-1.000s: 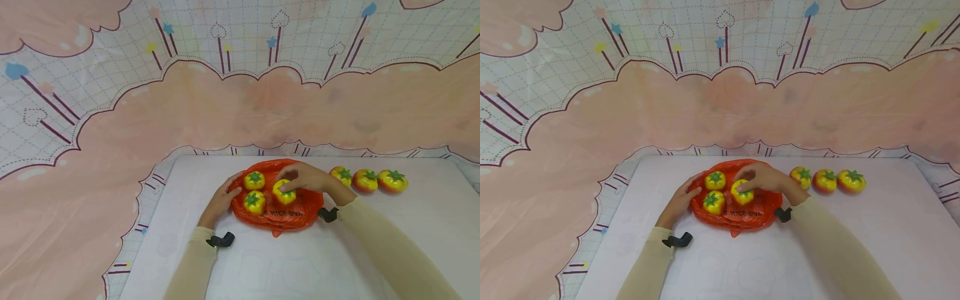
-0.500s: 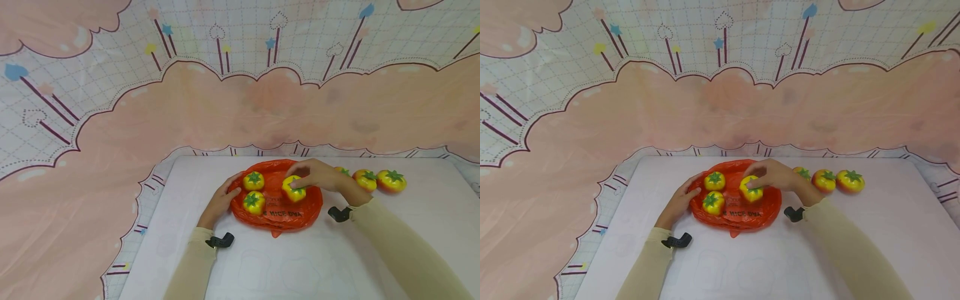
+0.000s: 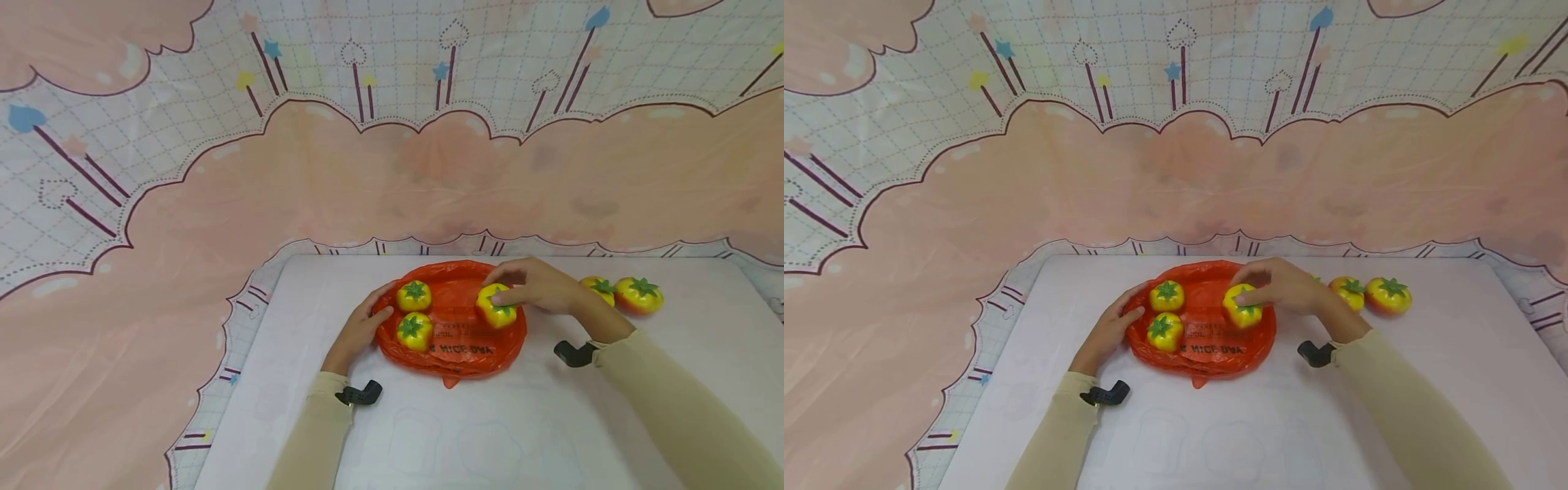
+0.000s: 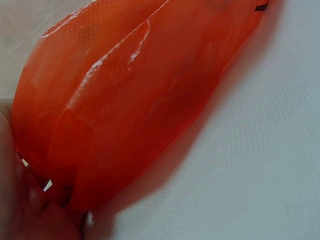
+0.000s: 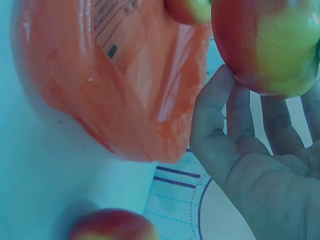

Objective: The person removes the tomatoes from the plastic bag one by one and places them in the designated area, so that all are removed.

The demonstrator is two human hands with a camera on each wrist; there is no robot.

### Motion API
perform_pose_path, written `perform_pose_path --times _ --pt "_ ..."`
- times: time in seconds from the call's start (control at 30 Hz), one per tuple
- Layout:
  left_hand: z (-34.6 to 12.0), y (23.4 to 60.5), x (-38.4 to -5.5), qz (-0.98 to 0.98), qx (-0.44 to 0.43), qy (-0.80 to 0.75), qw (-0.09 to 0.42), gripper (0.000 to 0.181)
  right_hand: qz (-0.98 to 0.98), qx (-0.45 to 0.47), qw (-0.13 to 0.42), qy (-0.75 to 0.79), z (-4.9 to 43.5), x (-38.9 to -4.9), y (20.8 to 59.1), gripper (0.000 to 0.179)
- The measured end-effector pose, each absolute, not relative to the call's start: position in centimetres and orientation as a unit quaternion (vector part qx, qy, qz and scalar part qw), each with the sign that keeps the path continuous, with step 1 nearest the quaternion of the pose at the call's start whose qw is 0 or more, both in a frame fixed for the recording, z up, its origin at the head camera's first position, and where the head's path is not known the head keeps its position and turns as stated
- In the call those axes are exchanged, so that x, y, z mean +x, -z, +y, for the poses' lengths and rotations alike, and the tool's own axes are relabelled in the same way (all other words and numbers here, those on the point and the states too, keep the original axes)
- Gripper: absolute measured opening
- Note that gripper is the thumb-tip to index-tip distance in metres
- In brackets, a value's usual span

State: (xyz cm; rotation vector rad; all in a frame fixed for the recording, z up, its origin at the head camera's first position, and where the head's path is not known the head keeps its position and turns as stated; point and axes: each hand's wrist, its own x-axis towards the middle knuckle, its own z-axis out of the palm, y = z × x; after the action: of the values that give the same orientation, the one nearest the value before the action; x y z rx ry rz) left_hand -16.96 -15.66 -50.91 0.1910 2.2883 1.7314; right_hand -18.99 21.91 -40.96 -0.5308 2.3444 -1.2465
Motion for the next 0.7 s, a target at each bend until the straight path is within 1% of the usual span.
perform_pose_path --times 0.17,0.43,0.57,0.7 --pt "-15.6 51.0 -17.0 0.788 0.068 -0.597 0.132 0.047 0.842 -0.18 0.211 0.463 22.8 -18.4 40.7 0.032" --pt "-15.7 51.0 -17.0 0.792 0.065 -0.592 0.134 0.046 0.842 -0.14 0.222 0.472 24.2 -17.4 40.0 0.035" --pt "-15.7 51.0 -17.0 0.792 0.064 -0.592 0.136 0.046 0.844 -0.137 0.215 0.471 25.0 -17.0 40.0 0.035" --pt "-15.7 51.1 -17.1 0.788 0.065 -0.596 0.137 0.046 0.853 -0.147 0.197 0.461 25.9 -16.6 40.3 0.031"
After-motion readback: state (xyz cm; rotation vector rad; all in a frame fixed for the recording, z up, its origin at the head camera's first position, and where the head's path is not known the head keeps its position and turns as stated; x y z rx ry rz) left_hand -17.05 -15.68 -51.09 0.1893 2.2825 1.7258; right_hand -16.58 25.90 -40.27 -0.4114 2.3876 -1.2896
